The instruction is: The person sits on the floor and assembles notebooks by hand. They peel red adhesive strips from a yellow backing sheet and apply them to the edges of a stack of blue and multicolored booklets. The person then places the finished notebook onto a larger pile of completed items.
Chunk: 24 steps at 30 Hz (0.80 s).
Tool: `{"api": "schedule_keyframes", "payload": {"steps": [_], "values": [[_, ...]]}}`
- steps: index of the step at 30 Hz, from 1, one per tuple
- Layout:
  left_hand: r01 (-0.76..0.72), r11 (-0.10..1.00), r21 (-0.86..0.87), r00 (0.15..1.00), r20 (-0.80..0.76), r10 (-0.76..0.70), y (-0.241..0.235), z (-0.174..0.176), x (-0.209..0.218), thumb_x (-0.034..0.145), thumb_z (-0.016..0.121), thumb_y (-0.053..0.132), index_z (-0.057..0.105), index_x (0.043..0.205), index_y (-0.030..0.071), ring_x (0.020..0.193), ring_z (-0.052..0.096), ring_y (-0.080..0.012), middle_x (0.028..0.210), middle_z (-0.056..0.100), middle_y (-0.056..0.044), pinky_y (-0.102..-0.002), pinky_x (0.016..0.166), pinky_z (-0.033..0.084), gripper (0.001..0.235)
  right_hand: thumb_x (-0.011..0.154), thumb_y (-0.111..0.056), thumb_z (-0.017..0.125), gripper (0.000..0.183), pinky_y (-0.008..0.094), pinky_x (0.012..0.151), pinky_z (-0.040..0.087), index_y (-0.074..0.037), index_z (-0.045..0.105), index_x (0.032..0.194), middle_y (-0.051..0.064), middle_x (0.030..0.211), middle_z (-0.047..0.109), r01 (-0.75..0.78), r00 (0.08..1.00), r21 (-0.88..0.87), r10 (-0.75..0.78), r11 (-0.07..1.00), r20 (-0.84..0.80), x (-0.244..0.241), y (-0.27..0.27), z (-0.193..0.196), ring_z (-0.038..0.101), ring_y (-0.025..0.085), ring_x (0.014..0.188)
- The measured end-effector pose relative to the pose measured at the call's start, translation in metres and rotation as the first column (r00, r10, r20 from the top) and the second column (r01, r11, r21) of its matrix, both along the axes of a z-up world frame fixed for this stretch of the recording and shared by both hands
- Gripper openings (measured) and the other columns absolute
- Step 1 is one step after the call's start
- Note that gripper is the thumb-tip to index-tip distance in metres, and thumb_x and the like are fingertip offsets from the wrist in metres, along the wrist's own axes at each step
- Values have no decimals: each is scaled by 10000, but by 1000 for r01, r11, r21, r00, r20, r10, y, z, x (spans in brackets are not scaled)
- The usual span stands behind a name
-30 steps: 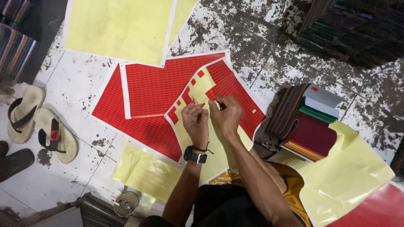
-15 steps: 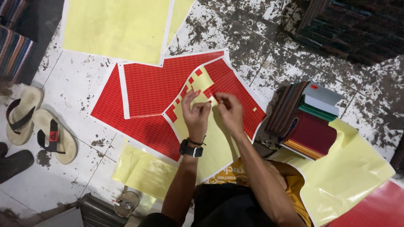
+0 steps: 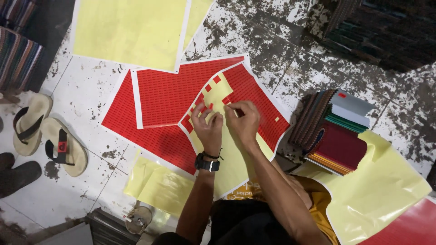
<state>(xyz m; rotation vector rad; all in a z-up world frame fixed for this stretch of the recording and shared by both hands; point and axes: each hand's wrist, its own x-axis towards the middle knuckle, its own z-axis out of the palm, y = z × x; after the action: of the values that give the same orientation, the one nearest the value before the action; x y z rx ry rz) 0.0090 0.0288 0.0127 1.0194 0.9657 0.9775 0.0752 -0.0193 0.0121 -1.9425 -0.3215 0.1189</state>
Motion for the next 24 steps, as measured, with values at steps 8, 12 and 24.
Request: {"api": "schedule_keyframes", "payload": {"steps": [8,12,24], "values": [[103,985,-135,973,218,-72,4,1,8,786,710,-136,450,1430,140,940,644,-97,1143,536,-67,-241,898,618,747,781,-15,642,284,388,912,559,-71,803,1008,151,1089,665,-213,920,205,267,955,-287,19,-25,10,662,263,1027],[23,992,-124,990,139,-6,3,-4,4,783,726,-124,500,1379,148,903,632,-112,1104,563,-71,-259,874,628,692,829,-250,854,382,408,770,607,-71,754,1151,190,991,680,-233,970,-111,240,966,49,24,-15,-14,713,372,929],[-145,982,-117,988,37,150,10,11,1,790,698,-46,553,1311,123,920,527,-104,1095,515,-57,-243,729,612,567,794,-166,889,119,288,689,587,-233,804,844,-41,833,712,-113,943,-87,135,990,305,16,-6,-34,701,171,777]]}}
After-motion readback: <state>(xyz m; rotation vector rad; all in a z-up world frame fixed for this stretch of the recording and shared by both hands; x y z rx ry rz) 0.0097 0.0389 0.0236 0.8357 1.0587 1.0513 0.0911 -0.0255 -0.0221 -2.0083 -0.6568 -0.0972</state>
